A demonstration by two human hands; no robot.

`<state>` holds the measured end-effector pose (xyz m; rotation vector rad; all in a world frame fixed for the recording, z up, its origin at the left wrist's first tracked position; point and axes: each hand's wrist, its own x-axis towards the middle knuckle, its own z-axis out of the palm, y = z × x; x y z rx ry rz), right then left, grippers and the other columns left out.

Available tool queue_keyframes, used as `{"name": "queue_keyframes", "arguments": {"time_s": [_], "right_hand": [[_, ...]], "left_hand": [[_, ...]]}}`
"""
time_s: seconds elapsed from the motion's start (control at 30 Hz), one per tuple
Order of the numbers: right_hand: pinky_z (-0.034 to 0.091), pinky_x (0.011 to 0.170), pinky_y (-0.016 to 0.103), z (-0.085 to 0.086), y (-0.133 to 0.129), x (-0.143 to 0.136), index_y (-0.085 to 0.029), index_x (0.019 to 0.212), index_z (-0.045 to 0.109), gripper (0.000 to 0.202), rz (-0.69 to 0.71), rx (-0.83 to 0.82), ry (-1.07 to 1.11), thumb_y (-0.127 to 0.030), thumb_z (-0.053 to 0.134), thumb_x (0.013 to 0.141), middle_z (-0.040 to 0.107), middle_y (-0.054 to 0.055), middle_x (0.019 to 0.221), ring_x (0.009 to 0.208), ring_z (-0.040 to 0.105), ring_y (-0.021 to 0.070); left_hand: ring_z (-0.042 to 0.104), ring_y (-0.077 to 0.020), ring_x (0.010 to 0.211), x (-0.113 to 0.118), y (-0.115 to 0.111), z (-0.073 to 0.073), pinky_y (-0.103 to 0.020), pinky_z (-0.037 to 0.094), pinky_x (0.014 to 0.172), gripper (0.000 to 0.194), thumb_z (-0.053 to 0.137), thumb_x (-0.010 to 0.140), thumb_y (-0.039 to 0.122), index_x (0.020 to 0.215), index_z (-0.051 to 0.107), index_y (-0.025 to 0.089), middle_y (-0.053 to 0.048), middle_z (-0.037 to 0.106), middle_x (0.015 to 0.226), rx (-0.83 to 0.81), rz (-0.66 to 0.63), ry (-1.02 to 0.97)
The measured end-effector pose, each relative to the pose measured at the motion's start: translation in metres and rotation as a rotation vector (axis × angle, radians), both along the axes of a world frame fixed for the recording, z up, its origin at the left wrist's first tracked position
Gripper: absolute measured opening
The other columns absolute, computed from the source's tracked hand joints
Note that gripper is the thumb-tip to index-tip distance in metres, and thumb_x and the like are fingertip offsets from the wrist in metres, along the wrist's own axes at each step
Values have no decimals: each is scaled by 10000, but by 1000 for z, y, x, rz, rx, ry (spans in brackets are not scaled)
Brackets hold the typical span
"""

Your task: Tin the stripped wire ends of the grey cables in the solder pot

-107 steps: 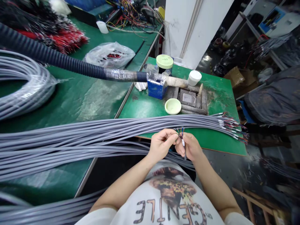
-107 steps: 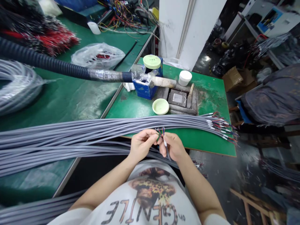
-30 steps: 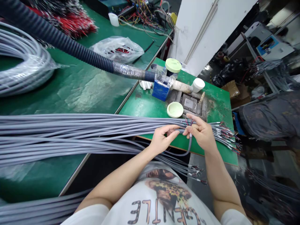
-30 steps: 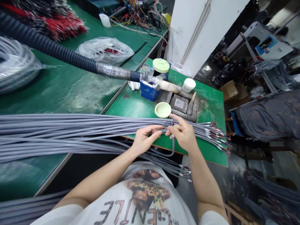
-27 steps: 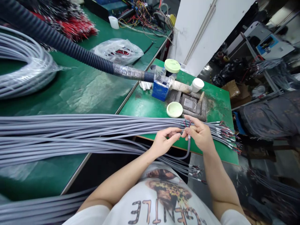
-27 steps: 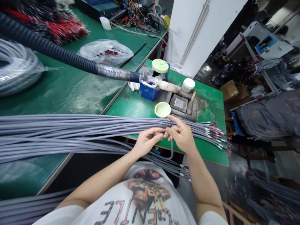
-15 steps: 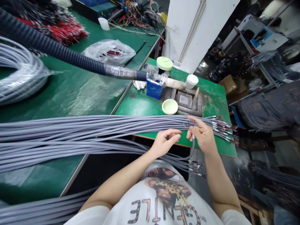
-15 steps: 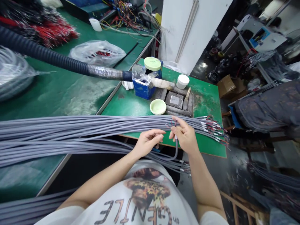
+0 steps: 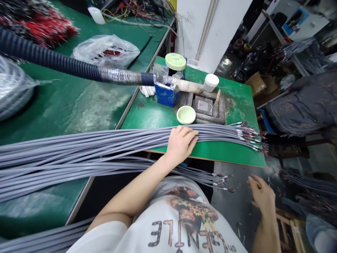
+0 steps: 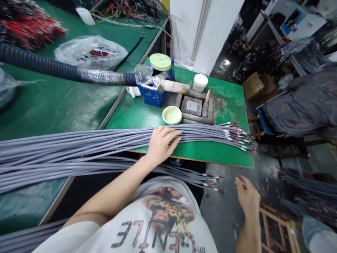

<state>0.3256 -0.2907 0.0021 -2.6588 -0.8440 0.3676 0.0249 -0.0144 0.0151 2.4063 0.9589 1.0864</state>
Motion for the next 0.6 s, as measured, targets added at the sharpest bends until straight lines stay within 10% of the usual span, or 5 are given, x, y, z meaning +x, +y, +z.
{"name": "queue_keyframes", "arguments": {"time_s": [0.27, 0.47, 0.6], "right_hand": [[537, 592, 288, 16, 108, -129, -164, 1113, 638, 357, 582, 230, 961, -423, 531, 892, 717, 74, 791, 607, 634, 149], [459, 420, 244, 53, 150, -128, -259, 1250, 540, 437, 259, 902, 1037, -496, 452, 893, 697, 89, 1048, 591, 643, 148], [400, 384, 230, 77, 143, -107, -230, 1109, 626, 348, 144, 1221, 732, -451, 486, 880, 673, 0, 712, 393, 480, 97]], "left_hand": [[503, -235, 901, 10, 9, 16, -367, 319, 733, 187, 493, 925, 292, 946, 636, 173, -80, 627, 938, 56, 62, 187], [527, -185, 837, -9, -35, 53, -345, 323, 717, 195, 475, 938, 296, 953, 623, 171, -67, 654, 914, 37, -76, -3], [553, -172, 790, -16, -51, 51, -330, 350, 708, 211, 525, 912, 336, 893, 653, 170, -56, 660, 833, -172, -272, -8]]}}
